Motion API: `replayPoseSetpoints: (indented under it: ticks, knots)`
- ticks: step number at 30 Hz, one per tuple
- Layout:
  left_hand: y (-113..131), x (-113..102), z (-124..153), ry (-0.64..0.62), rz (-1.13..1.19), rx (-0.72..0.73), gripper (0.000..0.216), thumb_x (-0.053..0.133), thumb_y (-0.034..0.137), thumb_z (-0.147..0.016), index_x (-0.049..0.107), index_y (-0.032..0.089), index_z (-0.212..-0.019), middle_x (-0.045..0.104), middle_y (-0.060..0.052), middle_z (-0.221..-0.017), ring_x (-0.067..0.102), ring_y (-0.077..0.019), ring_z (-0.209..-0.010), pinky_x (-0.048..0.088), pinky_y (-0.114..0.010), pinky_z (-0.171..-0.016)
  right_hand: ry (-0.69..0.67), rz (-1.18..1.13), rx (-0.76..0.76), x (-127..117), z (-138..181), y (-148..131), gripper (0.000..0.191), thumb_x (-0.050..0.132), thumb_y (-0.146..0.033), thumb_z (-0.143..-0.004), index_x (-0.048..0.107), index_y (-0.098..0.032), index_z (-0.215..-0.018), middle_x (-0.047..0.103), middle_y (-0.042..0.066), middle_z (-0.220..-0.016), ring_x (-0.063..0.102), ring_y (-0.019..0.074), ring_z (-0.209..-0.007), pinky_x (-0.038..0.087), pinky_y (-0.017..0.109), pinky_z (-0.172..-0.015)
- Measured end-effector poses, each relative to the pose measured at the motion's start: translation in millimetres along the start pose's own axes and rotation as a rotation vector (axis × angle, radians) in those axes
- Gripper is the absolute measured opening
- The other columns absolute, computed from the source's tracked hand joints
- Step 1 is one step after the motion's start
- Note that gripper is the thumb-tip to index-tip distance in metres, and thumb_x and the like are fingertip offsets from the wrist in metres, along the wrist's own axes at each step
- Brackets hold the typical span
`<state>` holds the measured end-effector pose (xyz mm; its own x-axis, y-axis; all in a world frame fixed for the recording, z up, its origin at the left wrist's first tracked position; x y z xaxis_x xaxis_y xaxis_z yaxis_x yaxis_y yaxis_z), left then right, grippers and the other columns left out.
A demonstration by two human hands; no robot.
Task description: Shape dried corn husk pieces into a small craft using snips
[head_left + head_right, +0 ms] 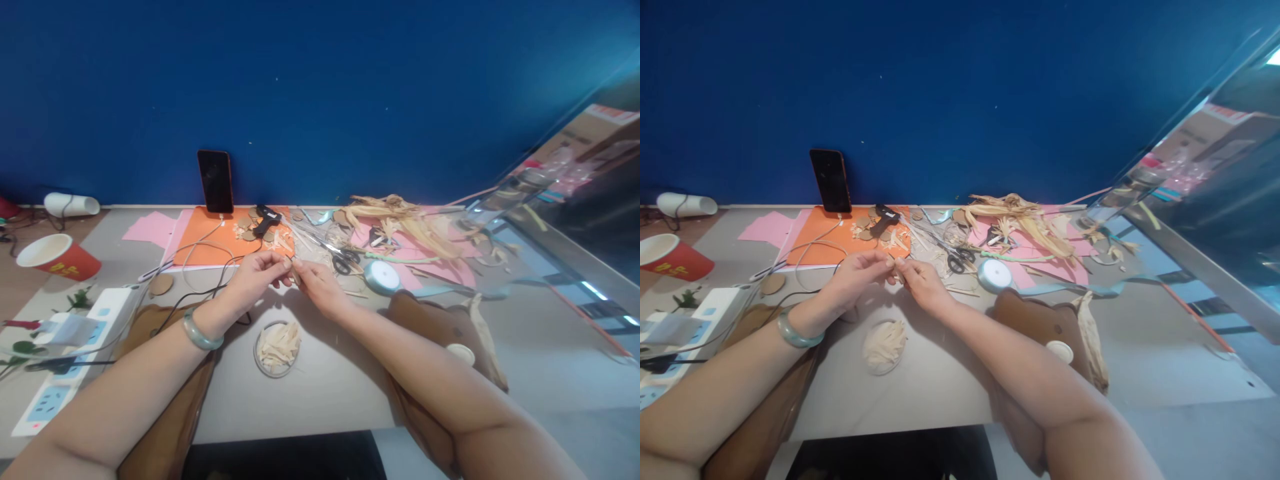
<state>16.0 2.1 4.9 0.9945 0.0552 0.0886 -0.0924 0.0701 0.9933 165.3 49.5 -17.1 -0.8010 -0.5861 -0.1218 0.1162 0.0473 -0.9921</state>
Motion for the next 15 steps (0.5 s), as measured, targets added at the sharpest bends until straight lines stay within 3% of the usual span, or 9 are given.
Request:
replayPoseSetpoints:
  ticks: [7,11,15]
  knots:
    - [-0.5,3.1,-1.1,0.001,0.025,-0.052,0.018,0.066,0.027,-0.073,0.051,0.018,-0.073,0.067,0.000,-0.061,0.060,-0.0104,-0.052,0.040,-0.021,-0.052,0.160,-0.207,0.002,-3.6,-3.8,2.2,0.052,0.051,-0.069,-0.081,0.052,-0.019,-0.069,0.026,-0.009,-0.044,0.021,0.0070,-0.041,0.017,0.024,-0.042]
    - [-2.2,4.2,-1.5,-0.016,-0.010,-0.062,0.017,0.066,0.022,-0.069,0.050,0.019,-0.076,0.065,0.003,-0.060,0.053,-0.0077,-0.045,0.037,-0.020,-0.048,0.164,-0.153,-0.030,-6.4,-1.5,-3.0,0.040,0.071,-0.053,-0.072,0.055,-0.017,-0.073,0.036,-0.008,-0.050,0.027,0.0061,-0.045,0.020,0.023,-0.044]
    - [-3.7,2.3,-2.2,0.011,-0.096,-0.052,0.014,0.067,0.022,-0.067,0.057,0.017,-0.074,0.063,0.003,-0.060,0.048,-0.0068,-0.046,0.037,-0.020,-0.048,0.154,-0.093,-0.038,-6.6,1.1,-6.2,0.030,0.072,-0.042,-0.073,0.060,-0.016,-0.077,0.043,-0.006,-0.055,0.034,0.0074,-0.050,0.024,0.023,-0.047]
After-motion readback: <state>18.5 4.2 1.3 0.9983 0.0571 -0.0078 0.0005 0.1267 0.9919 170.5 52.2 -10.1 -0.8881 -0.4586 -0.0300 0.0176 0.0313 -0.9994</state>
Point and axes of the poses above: each hand's wrist, its own z-axis away from the middle knuckle, its own x-axis out of the palm, y = z × x, the point moved 1 cm from there along -z, towards the middle knuckle
